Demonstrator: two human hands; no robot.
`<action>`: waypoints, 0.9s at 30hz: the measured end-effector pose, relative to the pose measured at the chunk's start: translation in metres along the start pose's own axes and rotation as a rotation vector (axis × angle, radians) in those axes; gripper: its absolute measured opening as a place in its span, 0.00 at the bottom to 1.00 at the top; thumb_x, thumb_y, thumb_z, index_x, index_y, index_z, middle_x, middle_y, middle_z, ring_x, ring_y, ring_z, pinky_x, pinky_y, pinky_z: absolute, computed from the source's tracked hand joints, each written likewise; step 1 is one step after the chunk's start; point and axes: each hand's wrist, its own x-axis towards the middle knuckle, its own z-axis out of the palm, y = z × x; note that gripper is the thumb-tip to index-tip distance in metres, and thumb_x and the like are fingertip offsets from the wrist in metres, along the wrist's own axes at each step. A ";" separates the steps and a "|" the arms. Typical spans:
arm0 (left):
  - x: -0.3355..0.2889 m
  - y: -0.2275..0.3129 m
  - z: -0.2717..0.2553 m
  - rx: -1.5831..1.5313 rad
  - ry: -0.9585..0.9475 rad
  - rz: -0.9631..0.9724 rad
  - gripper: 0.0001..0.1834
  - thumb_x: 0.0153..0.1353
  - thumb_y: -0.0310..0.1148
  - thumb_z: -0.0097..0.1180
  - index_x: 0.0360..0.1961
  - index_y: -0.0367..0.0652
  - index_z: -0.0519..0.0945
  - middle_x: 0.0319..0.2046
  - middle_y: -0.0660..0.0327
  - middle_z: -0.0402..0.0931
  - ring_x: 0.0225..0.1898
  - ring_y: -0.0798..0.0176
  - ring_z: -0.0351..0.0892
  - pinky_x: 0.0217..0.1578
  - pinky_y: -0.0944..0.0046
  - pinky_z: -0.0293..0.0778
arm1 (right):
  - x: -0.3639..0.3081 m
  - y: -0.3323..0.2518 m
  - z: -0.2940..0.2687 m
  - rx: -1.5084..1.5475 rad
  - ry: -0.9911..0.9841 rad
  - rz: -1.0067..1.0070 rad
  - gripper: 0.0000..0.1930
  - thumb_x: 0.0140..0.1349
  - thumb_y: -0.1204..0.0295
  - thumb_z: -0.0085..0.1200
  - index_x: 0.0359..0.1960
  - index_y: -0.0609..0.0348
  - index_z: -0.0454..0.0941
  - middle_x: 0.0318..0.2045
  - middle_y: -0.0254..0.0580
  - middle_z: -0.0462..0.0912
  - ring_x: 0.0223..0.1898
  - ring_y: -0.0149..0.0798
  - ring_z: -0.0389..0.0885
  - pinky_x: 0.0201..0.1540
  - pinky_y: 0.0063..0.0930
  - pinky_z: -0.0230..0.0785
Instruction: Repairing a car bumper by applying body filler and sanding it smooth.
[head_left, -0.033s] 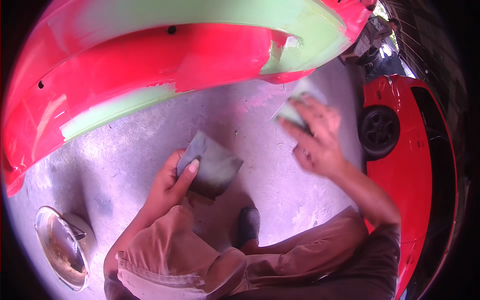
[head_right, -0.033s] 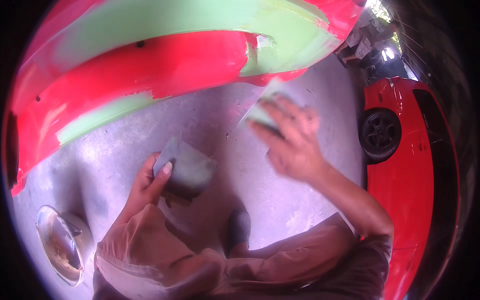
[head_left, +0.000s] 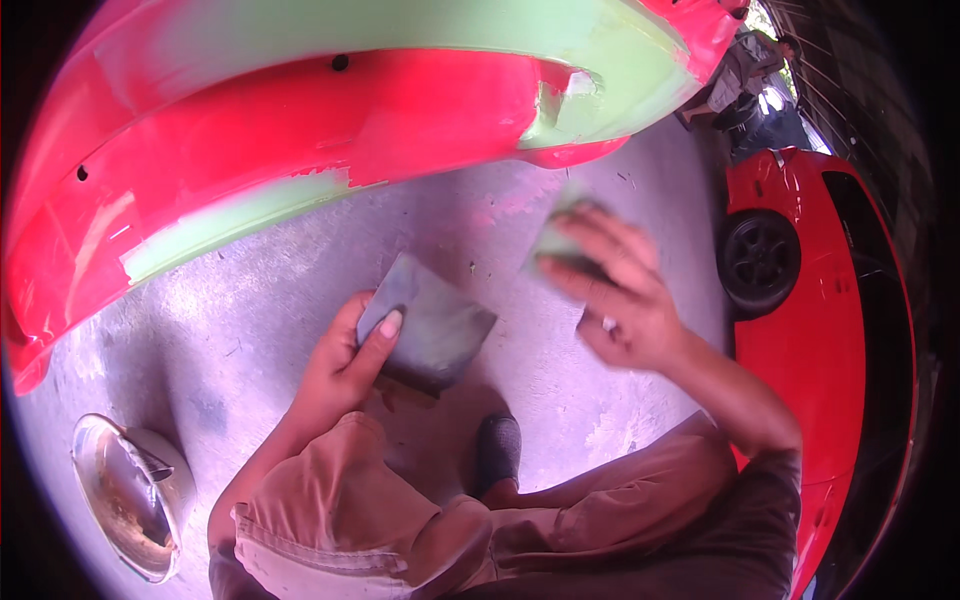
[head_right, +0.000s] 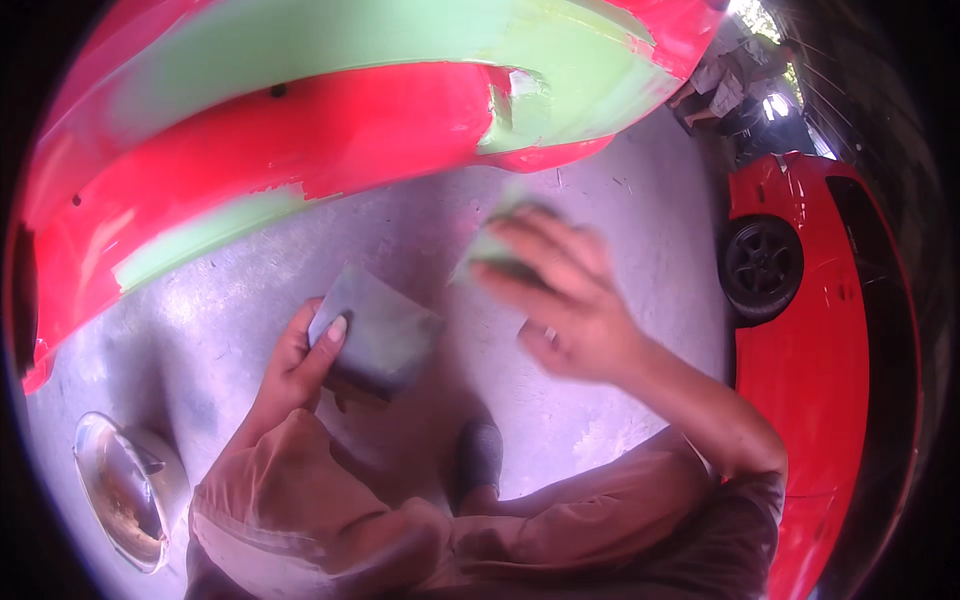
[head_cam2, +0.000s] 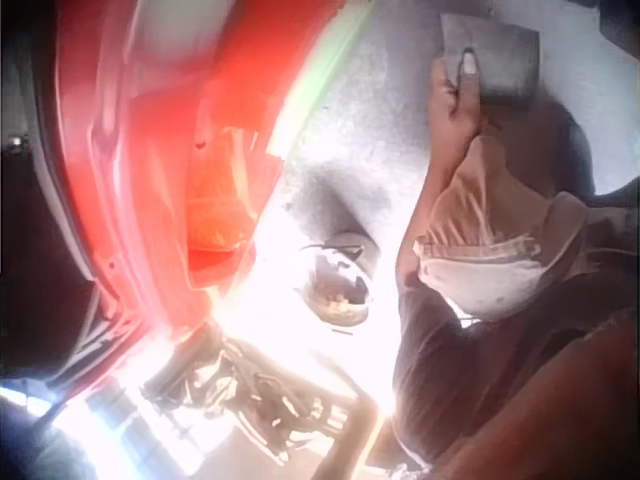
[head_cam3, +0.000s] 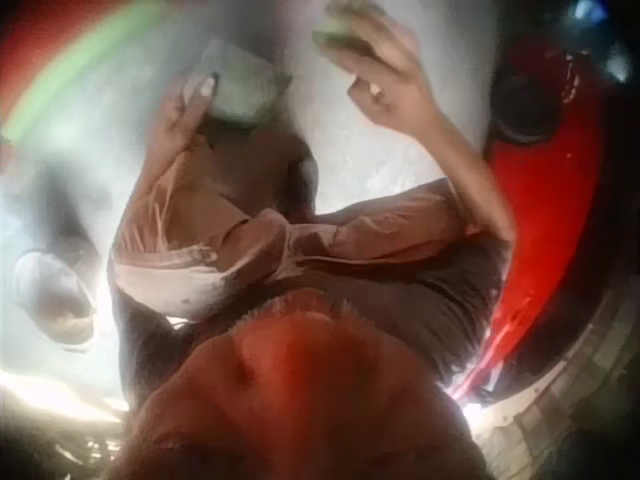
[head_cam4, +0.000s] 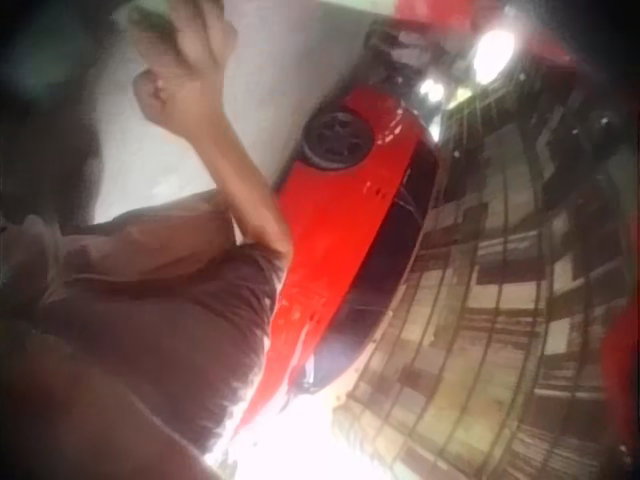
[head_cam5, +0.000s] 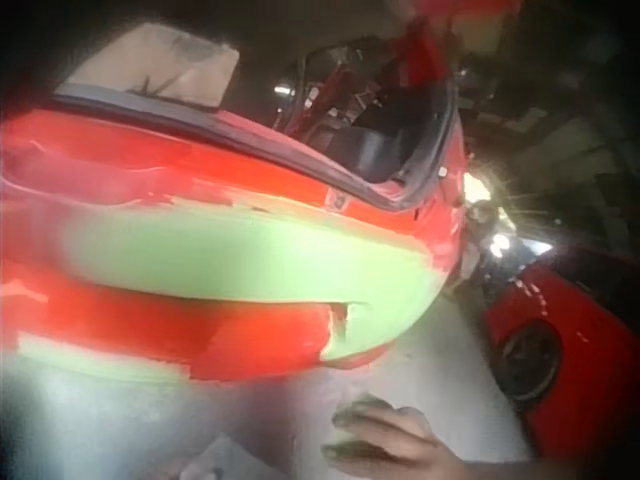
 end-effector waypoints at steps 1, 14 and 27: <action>0.008 0.004 0.011 0.005 -0.013 0.004 0.21 0.80 0.45 0.52 0.63 0.42 0.72 0.34 0.58 0.83 0.30 0.67 0.85 0.25 0.63 0.79 | 0.003 -0.014 -0.002 0.231 -0.022 0.000 0.36 0.45 0.85 0.51 0.61 0.54 0.85 0.69 0.52 0.75 0.73 0.60 0.69 0.70 0.53 0.64; 0.008 0.032 0.025 -0.201 0.013 0.182 0.21 0.82 0.39 0.47 0.67 0.40 0.67 0.36 0.58 0.78 0.20 0.68 0.78 0.16 0.68 0.72 | 0.013 -0.029 0.026 0.637 0.045 0.312 0.37 0.50 0.91 0.46 0.65 0.58 0.81 0.65 0.54 0.81 0.73 0.52 0.72 0.74 0.39 0.61; 0.010 0.031 0.003 0.652 0.201 0.567 0.20 0.78 0.35 0.53 0.64 0.38 0.70 0.46 0.47 0.82 0.38 0.48 0.87 0.35 0.54 0.82 | 0.018 -0.035 -0.009 2.000 0.085 0.887 0.34 0.69 0.55 0.41 0.74 0.57 0.63 0.65 0.51 0.78 0.60 0.55 0.82 0.54 0.57 0.78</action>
